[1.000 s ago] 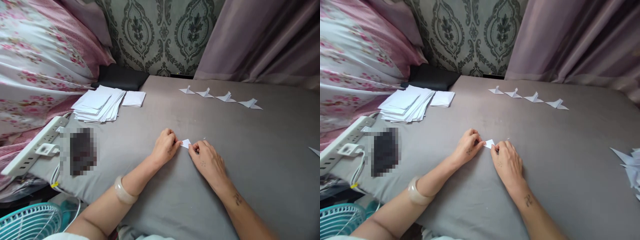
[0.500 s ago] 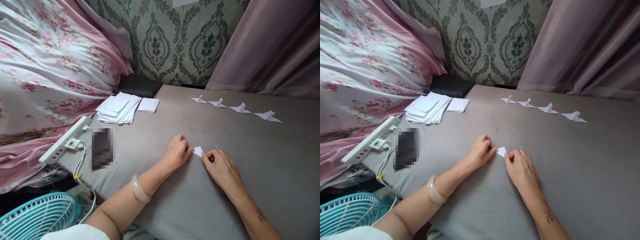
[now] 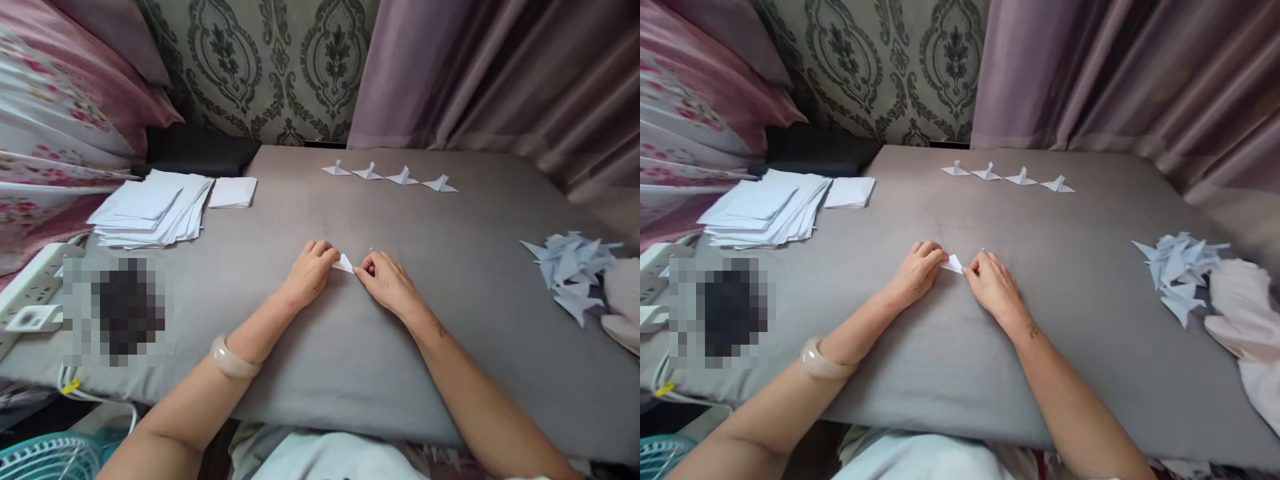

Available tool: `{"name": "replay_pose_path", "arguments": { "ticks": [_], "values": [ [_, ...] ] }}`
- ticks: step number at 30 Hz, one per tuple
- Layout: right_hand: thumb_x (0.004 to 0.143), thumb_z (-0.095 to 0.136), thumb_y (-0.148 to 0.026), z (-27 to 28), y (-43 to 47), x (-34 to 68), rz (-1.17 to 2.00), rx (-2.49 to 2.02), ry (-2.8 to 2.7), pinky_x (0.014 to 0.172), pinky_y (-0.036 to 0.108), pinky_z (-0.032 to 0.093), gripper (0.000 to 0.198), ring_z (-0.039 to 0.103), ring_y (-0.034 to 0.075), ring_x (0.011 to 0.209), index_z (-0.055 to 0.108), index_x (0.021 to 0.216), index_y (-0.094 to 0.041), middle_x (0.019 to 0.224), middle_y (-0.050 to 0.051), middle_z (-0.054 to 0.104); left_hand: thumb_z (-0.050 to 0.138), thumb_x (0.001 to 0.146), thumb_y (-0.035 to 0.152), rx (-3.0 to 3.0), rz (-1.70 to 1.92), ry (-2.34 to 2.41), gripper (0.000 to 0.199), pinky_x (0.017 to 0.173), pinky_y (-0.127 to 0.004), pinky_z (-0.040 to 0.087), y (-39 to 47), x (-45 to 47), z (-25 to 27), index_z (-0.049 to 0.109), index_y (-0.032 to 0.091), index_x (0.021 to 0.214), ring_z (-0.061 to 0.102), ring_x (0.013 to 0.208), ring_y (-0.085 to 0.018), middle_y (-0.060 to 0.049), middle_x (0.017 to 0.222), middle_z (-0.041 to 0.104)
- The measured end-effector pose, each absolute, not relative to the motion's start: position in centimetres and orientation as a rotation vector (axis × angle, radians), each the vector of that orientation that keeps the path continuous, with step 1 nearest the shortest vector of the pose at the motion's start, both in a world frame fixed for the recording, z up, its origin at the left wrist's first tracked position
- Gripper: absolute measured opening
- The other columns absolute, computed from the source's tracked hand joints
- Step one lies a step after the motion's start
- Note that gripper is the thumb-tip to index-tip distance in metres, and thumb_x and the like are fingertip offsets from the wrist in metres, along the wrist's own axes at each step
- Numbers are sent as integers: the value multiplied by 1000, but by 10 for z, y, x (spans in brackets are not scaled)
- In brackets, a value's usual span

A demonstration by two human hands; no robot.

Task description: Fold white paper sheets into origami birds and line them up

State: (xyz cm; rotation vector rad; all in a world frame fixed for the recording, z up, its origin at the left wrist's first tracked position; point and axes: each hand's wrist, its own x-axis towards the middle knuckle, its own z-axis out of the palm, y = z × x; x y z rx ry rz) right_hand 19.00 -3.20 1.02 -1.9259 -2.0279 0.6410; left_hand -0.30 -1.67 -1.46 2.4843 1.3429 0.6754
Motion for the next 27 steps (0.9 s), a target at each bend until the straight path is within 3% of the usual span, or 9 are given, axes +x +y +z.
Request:
{"name": "replay_pose_path", "arguments": {
  "ticks": [4,13,21,27],
  "values": [
    [82,55,-31,6,-33,192,584,-1850,-1928,64,28,39,13,55,15,70,59,75,-21,81,2,61,34,93,7,2631,568,1202,29,83,-31,44,-17,-1,-13,62,15,96,48,91,-20,-8,100,61],
    [90,34,-9,-1,-50,162,416,-1367,-2140,86,31,45,33,59,20,99,60,110,-18,104,9,65,34,92,6,2698,467,1183,34,87,-32,47,-27,-3,-5,63,13,107,52,98,-20,-10,108,62],
    [88,35,-4,9,-62,156,259,-1545,-2408,84,31,46,36,53,22,105,62,110,-16,111,12,60,34,93,9,2657,306,1298,37,88,-32,50,-38,-22,1,59,15,119,53,107,-21,-10,114,61],
    [89,38,-6,10,-64,153,165,-1575,-2483,75,29,45,36,52,21,100,60,114,-19,108,10,58,32,90,6,2634,386,1297,38,93,-33,49,-41,-28,-5,61,14,113,54,110,-20,-10,117,61]
  ]
}}
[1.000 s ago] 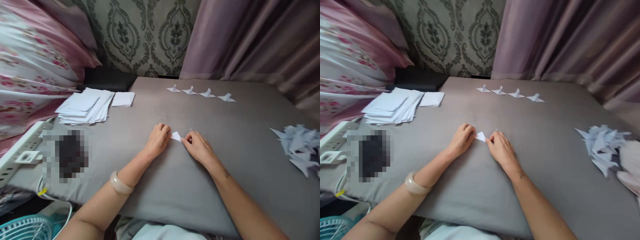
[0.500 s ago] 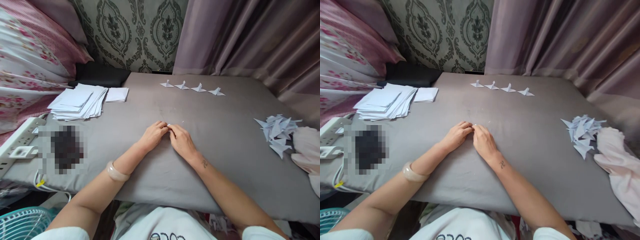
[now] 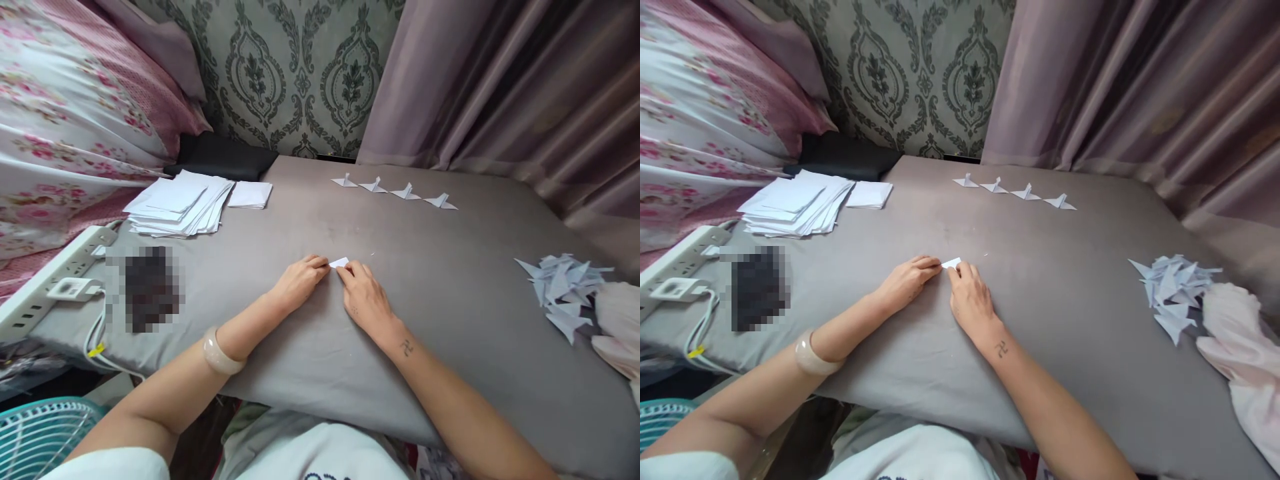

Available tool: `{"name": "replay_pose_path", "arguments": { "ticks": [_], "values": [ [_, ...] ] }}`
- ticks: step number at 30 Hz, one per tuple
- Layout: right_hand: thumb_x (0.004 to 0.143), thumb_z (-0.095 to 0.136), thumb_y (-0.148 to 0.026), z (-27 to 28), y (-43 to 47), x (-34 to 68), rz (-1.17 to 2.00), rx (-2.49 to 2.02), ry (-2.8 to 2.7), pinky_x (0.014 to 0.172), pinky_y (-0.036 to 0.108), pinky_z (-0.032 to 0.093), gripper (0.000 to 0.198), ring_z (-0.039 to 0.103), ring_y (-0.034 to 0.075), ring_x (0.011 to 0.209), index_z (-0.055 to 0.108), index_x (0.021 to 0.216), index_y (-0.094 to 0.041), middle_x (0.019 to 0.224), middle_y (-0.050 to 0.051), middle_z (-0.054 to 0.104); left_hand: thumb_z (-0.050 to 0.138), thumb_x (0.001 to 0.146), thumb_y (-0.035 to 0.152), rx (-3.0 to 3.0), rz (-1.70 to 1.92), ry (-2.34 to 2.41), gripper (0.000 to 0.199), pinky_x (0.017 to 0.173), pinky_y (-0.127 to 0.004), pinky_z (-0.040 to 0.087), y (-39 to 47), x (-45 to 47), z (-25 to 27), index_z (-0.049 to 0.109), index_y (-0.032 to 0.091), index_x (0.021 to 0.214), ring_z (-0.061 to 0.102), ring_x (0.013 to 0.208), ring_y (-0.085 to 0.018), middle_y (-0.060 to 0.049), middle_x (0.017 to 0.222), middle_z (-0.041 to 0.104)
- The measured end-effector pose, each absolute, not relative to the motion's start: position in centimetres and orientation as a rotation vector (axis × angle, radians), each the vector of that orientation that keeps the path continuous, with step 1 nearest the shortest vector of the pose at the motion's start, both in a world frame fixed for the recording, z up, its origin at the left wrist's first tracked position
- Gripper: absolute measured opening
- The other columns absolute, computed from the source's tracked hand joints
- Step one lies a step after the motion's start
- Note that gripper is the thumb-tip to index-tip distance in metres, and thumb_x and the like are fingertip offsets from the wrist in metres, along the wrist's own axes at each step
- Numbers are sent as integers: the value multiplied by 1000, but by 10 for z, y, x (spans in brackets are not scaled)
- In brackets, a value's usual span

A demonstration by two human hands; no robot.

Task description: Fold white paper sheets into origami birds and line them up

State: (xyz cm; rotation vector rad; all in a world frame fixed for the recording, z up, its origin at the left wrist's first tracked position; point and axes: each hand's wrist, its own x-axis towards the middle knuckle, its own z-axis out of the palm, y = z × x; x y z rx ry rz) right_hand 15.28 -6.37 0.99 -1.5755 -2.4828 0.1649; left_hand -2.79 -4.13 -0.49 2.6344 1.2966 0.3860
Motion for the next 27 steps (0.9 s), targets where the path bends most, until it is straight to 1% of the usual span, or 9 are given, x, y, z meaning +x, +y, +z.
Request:
{"name": "replay_pose_path", "arguments": {
  "ticks": [3,6,10,12,16,19,24,27],
  "values": [
    [88,39,-7,9,-64,152,118,-1595,-2505,69,29,44,36,51,21,98,59,115,-20,108,9,57,33,89,4,2628,396,1294,37,95,-34,49,-42,-30,-7,61,13,112,54,112,-21,-10,121,60],
    [87,40,-6,11,-63,151,79,-1602,-2534,69,29,43,35,50,21,97,59,113,-20,106,9,56,34,91,8,2623,406,1334,33,91,-34,51,-43,-30,-8,60,14,112,55,111,-21,-10,120,61],
    [87,40,-6,13,-60,150,62,-1587,-2545,72,29,43,34,50,21,97,60,111,-19,105,9,56,33,93,10,2661,417,1357,36,90,-33,51,-45,-28,-7,53,15,123,54,110,-21,-10,122,59],
    [87,41,-7,13,-59,152,73,-1572,-2540,72,29,42,34,50,21,98,60,113,-20,104,9,56,33,93,9,2697,363,1328,38,90,-33,50,-45,-27,-5,52,14,125,53,108,-21,-10,121,58],
    [88,41,-9,12,-59,157,85,-1514,-2541,77,31,43,37,52,22,96,59,119,-19,105,9,59,34,90,6,2704,280,1321,37,91,-33,50,-45,-24,-1,56,11,119,52,106,-22,-13,119,57],
    [88,40,-8,10,-61,160,133,-1499,-2499,76,31,44,34,53,22,96,62,112,-18,106,9,60,36,88,4,2693,273,1340,36,89,-32,50,-45,-22,1,58,11,115,51,106,-22,-12,119,57],
    [88,39,-6,9,-61,162,128,-1497,-2455,72,32,44,31,54,22,96,63,102,-19,102,9,61,38,88,8,2713,214,1382,29,78,-32,52,-45,-18,4,62,11,106,55,98,-23,-13,112,60],
    [88,39,-7,9,-59,159,98,-1521,-2468,71,32,44,29,55,22,95,65,96,-18,100,10,61,41,86,11,2654,249,1411,26,73,-31,51,-38,-16,9,65,13,97,57,96,-23,-12,107,62]
  ]
}}
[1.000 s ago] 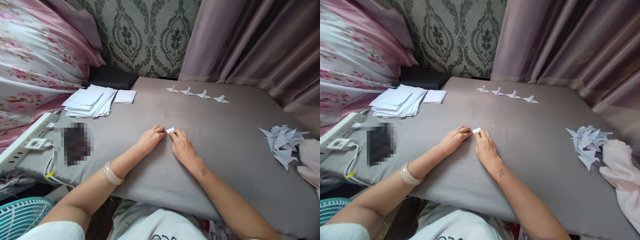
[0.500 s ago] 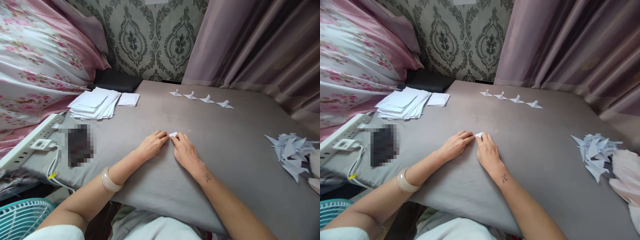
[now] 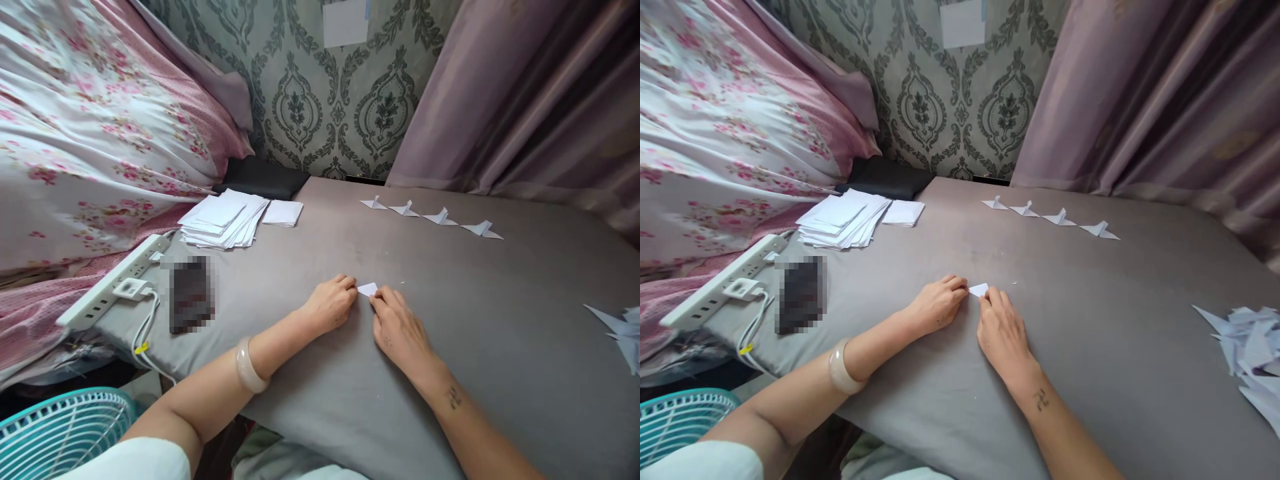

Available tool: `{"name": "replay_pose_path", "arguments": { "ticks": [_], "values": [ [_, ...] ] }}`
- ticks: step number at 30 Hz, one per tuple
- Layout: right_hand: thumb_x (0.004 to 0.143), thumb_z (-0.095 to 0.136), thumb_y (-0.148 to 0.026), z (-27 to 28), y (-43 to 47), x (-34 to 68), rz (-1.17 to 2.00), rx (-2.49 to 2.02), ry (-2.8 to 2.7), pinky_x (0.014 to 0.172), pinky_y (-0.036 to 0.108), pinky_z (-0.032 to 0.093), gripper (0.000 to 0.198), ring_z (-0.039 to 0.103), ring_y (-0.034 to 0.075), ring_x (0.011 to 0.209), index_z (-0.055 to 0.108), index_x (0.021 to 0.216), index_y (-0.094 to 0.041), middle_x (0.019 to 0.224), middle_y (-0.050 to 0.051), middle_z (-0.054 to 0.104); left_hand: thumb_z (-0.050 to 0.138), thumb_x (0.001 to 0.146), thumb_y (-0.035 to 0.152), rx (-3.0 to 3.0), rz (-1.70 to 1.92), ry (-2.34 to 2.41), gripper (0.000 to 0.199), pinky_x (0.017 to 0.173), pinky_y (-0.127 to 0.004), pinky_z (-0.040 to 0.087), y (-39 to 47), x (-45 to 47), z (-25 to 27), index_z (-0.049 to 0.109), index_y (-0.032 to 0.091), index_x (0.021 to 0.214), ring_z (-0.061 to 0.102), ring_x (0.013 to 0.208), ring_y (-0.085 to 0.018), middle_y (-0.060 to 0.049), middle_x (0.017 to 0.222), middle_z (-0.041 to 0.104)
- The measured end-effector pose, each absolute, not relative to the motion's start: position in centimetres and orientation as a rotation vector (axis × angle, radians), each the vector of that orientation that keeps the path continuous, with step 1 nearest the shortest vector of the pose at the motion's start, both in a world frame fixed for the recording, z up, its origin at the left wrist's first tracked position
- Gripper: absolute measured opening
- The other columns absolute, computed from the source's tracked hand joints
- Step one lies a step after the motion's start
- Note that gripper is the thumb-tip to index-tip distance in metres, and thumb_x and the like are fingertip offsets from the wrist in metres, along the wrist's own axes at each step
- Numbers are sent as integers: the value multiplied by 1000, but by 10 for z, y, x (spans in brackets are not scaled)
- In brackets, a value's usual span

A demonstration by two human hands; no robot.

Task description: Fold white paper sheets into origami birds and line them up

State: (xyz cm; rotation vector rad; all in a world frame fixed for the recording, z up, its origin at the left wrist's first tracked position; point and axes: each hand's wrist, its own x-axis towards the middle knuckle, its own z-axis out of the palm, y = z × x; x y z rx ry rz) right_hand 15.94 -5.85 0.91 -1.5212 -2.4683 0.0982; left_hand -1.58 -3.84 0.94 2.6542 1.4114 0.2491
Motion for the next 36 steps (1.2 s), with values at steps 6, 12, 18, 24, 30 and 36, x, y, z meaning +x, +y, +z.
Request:
{"name": "replay_pose_path", "arguments": {
  "ticks": [6,12,18,24,30,36],
  "values": [
    [84,42,-9,12,-58,162,137,-1512,-2450,80,36,47,30,56,24,98,67,98,-16,104,11,62,50,78,17,2347,413,1457,18,71,-29,48,-14,-11,17,68,19,82,61,82,-20,-5,88,66],
    [78,45,-12,-6,-39,184,622,-1408,-1836,78,29,51,31,63,14,84,71,93,-20,101,5,66,57,81,25,2256,601,1455,13,73,-30,46,-16,-7,4,65,19,88,57,83,-19,-5,88,63],
    [77,47,-16,-18,-29,188,702,-1412,-1646,76,30,52,28,65,15,82,71,90,-18,98,6,68,55,85,21,2215,717,1412,9,71,-27,46,-23,-9,-5,63,20,88,57,80,-16,-4,88,63],
    [83,55,-32,-10,-31,184,868,-1380,-1518,76,32,53,24,66,17,84,69,97,-19,96,7,70,54,86,18,2198,938,1306,7,77,-27,49,-24,-8,0,61,19,85,61,91,-16,-6,101,66],
    [76,66,-47,4,-33,177,1413,-1228,-1107,69,32,56,43,68,20,85,61,106,-17,91,9,71,49,90,17,2388,1165,1274,12,89,-30,49,-30,-5,2,61,19,90,63,98,-16,-8,107,67],
    [68,72,-35,6,-36,173,1398,-1183,-1090,74,32,55,41,67,17,82,61,103,-18,91,6,71,54,82,15,2127,1141,1202,17,83,-31,51,-33,0,6,61,19,96,62,91,-16,-7,104,66]
  ]
}}
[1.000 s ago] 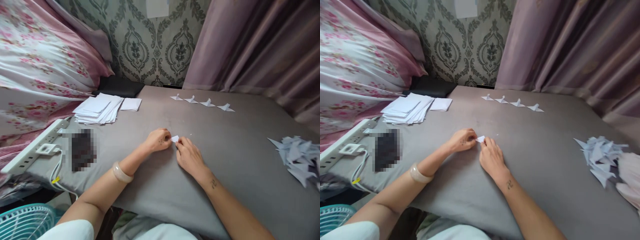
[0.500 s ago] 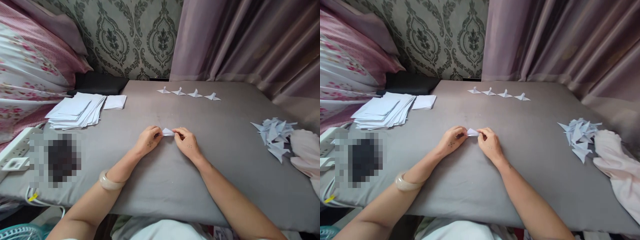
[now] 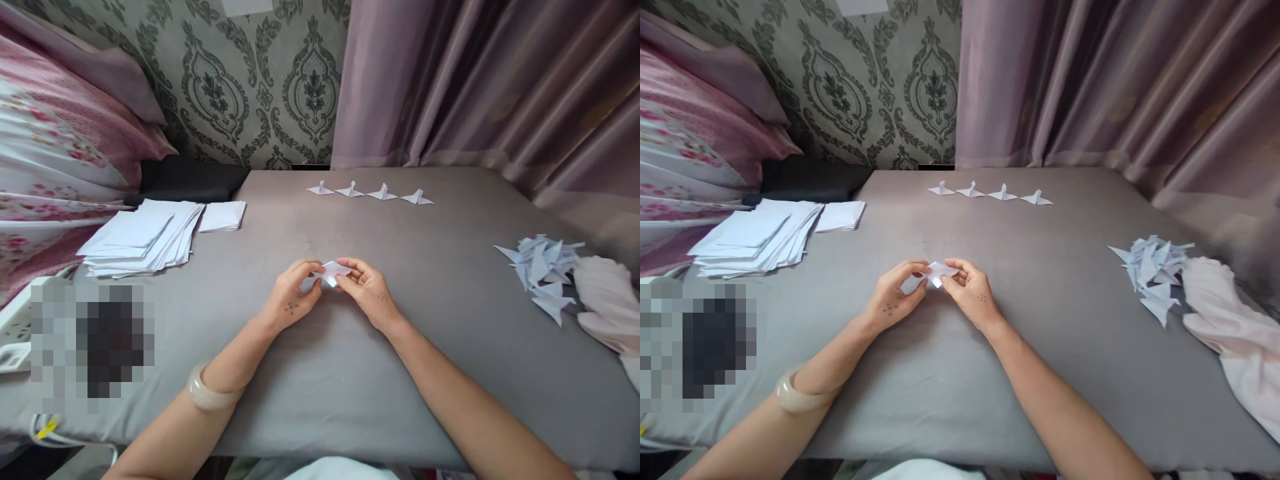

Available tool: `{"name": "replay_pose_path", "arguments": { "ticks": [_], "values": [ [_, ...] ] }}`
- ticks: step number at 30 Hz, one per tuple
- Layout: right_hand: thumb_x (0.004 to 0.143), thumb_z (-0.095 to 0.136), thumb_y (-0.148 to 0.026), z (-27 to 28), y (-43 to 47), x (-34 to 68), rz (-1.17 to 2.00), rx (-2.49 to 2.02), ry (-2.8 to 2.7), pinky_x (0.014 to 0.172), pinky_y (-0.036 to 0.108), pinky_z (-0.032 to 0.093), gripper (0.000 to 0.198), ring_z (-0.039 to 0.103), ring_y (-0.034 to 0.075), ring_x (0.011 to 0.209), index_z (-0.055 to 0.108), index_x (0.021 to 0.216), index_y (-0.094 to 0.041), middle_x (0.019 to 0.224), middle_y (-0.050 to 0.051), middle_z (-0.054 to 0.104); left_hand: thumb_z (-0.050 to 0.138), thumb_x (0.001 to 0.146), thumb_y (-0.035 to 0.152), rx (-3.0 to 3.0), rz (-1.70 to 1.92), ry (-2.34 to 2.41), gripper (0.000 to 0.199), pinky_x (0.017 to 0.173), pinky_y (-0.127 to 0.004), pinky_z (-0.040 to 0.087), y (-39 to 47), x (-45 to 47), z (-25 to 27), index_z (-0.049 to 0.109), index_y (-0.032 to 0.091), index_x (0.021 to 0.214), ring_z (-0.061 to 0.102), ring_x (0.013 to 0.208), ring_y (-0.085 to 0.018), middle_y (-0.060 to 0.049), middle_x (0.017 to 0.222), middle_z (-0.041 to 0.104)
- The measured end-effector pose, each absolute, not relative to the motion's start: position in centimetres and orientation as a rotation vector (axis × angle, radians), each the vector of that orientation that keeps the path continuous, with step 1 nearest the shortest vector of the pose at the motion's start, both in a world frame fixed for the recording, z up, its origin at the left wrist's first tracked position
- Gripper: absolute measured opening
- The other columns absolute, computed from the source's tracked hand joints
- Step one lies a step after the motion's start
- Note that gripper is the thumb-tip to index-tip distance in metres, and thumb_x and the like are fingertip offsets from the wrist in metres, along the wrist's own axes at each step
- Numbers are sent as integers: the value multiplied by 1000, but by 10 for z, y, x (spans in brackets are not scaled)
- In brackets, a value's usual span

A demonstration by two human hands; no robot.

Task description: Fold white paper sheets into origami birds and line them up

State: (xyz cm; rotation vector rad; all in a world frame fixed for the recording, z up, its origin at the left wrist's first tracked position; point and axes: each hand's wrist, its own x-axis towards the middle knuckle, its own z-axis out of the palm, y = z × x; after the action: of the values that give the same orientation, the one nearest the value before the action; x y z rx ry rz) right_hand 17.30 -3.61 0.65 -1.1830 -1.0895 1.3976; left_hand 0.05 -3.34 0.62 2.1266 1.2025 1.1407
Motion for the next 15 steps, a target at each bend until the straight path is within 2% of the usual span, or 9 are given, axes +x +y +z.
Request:
{"name": "replay_pose_path", "arguments": {
  "ticks": [4,9,12,15],
  "values": [
    [72,66,-30,4,-36,175,1245,-1203,-1236,74,30,53,36,66,15,78,61,106,-19,89,5,70,59,77,21,1629,1090,1216,17,79,-30,50,-34,5,14,63,17,94,62,83,-15,-6,94,67],
    [74,63,-23,4,-40,172,1095,-1100,-1415,75,28,53,36,64,17,93,60,110,-20,109,7,67,75,69,26,984,1094,1039,22,67,-21,47,-28,6,15,61,15,83,58,67,-8,1,75,63],
    [73,64,-23,7,-42,172,1138,-1059,-1408,76,29,53,38,64,18,98,59,111,-21,111,7,67,79,65,20,726,1006,889,27,66,-19,47,-26,4,16,61,14,83,59,66,-7,1,74,63],
    [72,66,-26,12,-41,175,1301,-1052,-1313,76,30,52,38,65,17,92,61,110,-22,105,5,69,80,65,19,624,909,816,31,66,-20,48,-26,2,18,63,13,89,61,70,-9,-1,78,64]
  ]
}}
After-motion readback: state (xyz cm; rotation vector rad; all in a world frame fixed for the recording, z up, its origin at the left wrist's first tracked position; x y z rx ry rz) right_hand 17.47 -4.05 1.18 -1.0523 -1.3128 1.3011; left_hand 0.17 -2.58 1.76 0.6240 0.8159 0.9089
